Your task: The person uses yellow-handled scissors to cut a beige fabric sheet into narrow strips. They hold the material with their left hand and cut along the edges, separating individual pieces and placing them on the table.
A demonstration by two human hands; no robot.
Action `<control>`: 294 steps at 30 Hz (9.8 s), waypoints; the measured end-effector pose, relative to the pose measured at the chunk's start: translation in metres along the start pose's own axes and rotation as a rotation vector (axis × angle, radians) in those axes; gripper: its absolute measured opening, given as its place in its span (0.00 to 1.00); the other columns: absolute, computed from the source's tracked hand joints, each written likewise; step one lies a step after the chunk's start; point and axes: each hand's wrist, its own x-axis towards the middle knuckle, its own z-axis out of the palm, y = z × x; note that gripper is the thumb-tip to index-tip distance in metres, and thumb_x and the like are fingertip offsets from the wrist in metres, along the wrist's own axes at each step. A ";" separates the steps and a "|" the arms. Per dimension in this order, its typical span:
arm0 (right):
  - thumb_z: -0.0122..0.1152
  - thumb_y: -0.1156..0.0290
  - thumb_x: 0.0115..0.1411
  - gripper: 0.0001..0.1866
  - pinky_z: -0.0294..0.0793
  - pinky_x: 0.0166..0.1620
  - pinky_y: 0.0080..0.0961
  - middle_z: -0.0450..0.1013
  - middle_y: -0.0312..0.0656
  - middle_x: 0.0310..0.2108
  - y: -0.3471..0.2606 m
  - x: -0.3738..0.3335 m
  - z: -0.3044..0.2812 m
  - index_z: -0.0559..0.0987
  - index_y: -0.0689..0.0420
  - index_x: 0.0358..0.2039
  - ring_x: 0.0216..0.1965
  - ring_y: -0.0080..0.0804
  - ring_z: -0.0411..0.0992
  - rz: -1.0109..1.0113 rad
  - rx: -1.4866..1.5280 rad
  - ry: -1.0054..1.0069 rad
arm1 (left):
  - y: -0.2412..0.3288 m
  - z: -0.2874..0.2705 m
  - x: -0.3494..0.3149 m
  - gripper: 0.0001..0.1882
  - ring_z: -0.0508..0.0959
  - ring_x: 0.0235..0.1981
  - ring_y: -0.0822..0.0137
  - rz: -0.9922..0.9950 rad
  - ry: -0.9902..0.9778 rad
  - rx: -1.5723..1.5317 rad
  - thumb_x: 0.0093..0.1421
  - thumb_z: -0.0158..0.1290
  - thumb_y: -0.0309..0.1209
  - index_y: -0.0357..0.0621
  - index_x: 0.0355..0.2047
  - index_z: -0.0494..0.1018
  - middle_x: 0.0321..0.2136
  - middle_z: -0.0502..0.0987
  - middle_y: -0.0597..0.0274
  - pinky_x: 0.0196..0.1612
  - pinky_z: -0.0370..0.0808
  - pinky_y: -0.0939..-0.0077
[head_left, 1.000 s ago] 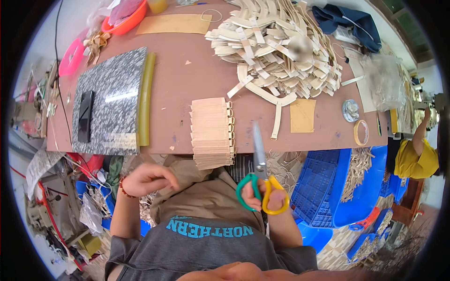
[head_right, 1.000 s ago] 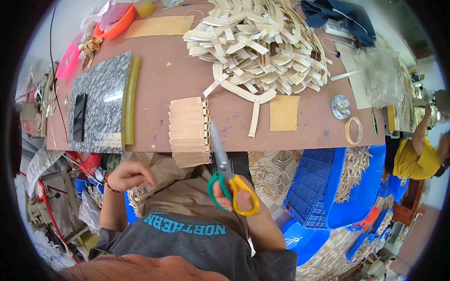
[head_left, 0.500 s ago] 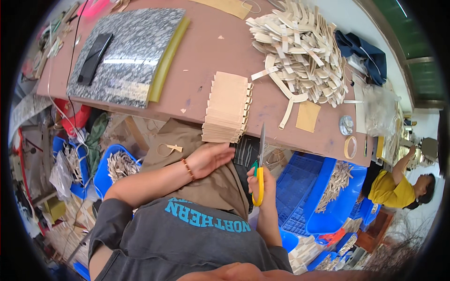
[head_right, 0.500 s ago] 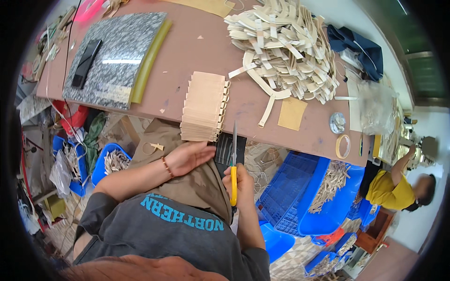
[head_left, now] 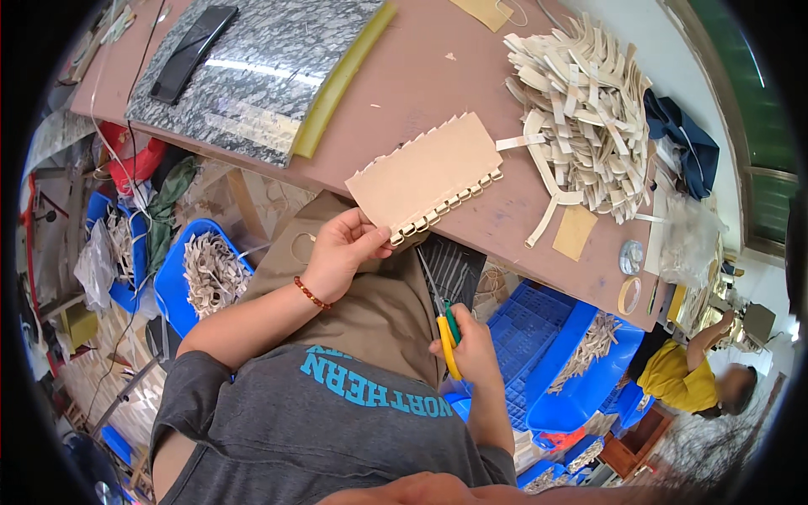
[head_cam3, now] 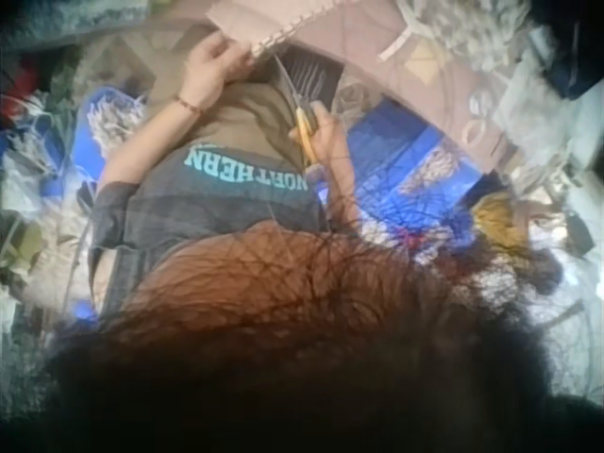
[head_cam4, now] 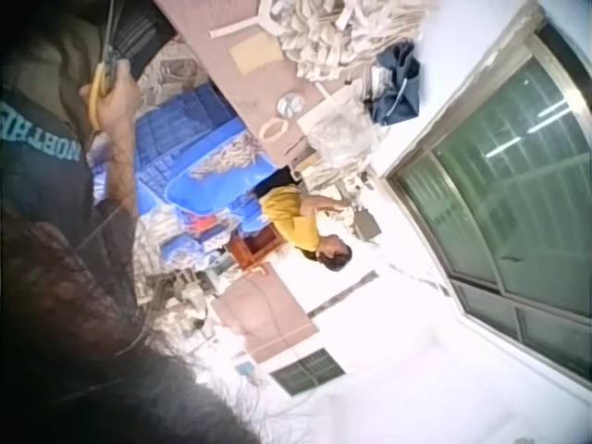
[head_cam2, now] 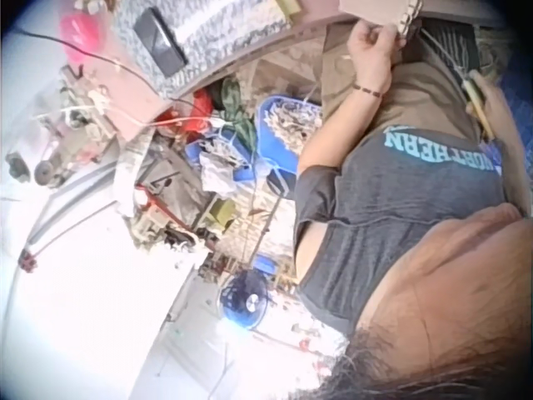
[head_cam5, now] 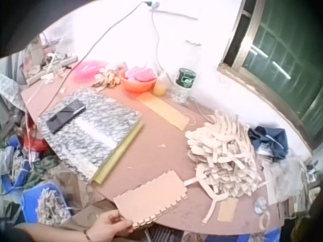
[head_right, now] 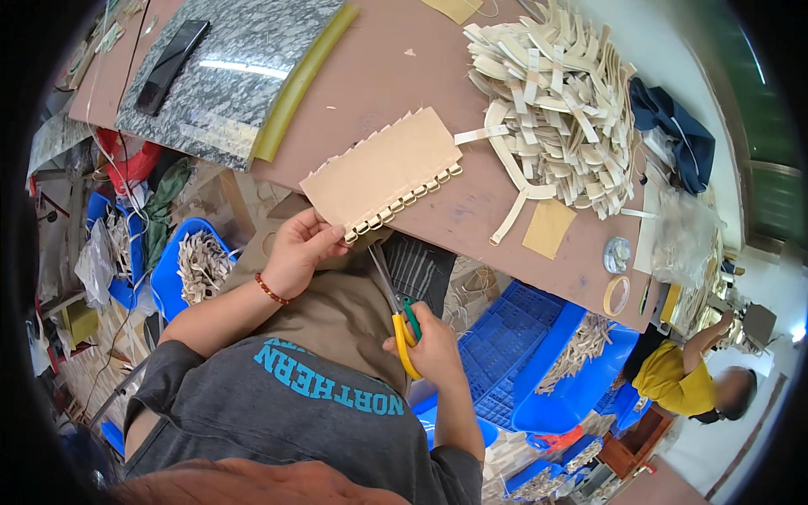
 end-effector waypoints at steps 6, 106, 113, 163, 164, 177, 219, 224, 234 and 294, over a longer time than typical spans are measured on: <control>0.74 0.52 0.40 0.28 0.69 0.29 0.41 0.72 0.47 0.21 -0.019 0.014 -0.007 0.69 0.56 0.32 0.29 0.54 0.73 -0.010 -0.012 -0.106 | 0.004 -0.001 0.004 0.09 0.76 0.33 0.77 0.057 -0.011 0.075 0.59 0.54 0.23 0.38 0.41 0.71 0.34 0.77 0.64 0.39 0.75 0.82; 0.73 0.50 0.40 0.29 0.66 0.28 0.42 0.70 0.51 0.20 -0.037 0.029 -0.022 0.68 0.57 0.27 0.28 0.58 0.70 0.059 -0.087 -0.182 | 0.020 -0.008 0.014 0.09 0.77 0.26 0.77 -0.114 -0.142 0.283 0.64 0.48 0.30 0.36 0.36 0.72 0.28 0.77 0.63 0.30 0.76 0.84; 0.75 0.52 0.38 0.29 0.67 0.29 0.41 0.70 0.50 0.21 -0.033 0.033 -0.021 0.68 0.56 0.29 0.29 0.57 0.71 -0.002 -0.063 -0.195 | 0.026 -0.009 0.014 0.09 0.77 0.26 0.78 -0.119 -0.123 0.272 0.64 0.49 0.31 0.37 0.35 0.72 0.27 0.77 0.65 0.29 0.75 0.84; 0.73 0.65 0.45 0.19 0.68 0.30 0.22 0.73 0.39 0.21 -0.056 0.088 0.007 0.74 0.60 0.31 0.23 0.21 0.68 -0.055 0.342 -0.150 | 0.038 -0.016 0.007 0.09 0.75 0.23 0.80 -0.272 -0.222 0.332 0.62 0.51 0.32 0.39 0.36 0.74 0.25 0.75 0.68 0.26 0.71 0.88; 0.73 0.65 0.45 0.19 0.68 0.30 0.22 0.73 0.39 0.21 -0.061 0.089 0.006 0.74 0.60 0.30 0.24 0.21 0.68 -0.094 0.321 -0.115 | 0.038 -0.015 0.006 0.09 0.75 0.23 0.80 -0.286 -0.223 0.331 0.62 0.51 0.32 0.39 0.37 0.74 0.25 0.75 0.68 0.26 0.72 0.88; 0.69 0.72 0.47 0.17 0.65 0.27 0.16 0.67 0.28 0.20 -0.003 0.036 -0.017 0.72 0.57 0.36 0.23 0.14 0.66 0.198 0.687 -0.490 | 0.140 0.015 0.054 0.11 0.75 0.18 0.77 0.162 -0.207 0.785 0.61 0.52 0.34 0.38 0.29 0.74 0.17 0.74 0.64 0.21 0.69 0.84; 0.75 0.67 0.42 0.21 0.65 0.25 0.26 0.68 0.41 0.17 -0.007 0.040 0.015 0.68 0.59 0.26 0.20 0.21 0.64 0.090 0.446 -0.117 | 0.023 0.004 0.015 0.08 0.75 0.25 0.80 -0.222 -0.205 0.334 0.63 0.50 0.30 0.38 0.33 0.73 0.26 0.77 0.66 0.29 0.74 0.86; 0.75 0.65 0.43 0.21 0.66 0.25 0.27 0.70 0.41 0.17 -0.028 0.052 0.005 0.69 0.59 0.26 0.19 0.26 0.66 0.044 0.343 -0.111 | 0.024 0.004 0.013 0.08 0.75 0.24 0.80 -0.236 -0.237 0.371 0.62 0.51 0.31 0.38 0.31 0.73 0.25 0.77 0.66 0.28 0.74 0.86; 0.72 0.71 0.41 0.20 0.67 0.30 0.25 0.69 0.38 0.21 -0.049 0.064 -0.018 0.73 0.60 0.35 0.25 0.23 0.66 0.010 0.062 -0.166 | 0.027 0.002 0.010 0.08 0.75 0.24 0.81 -0.284 -0.276 0.375 0.62 0.51 0.31 0.38 0.32 0.74 0.24 0.76 0.68 0.27 0.73 0.87; 0.59 0.40 0.53 0.38 0.61 0.22 0.14 0.64 0.31 0.22 -0.045 0.055 -0.020 0.70 0.67 0.43 0.20 0.17 0.62 -0.079 0.907 -0.018 | 0.117 0.037 0.097 0.11 0.75 0.28 0.52 0.661 0.009 1.730 0.49 0.58 0.27 0.37 0.31 0.70 0.23 0.73 0.53 0.32 0.73 0.63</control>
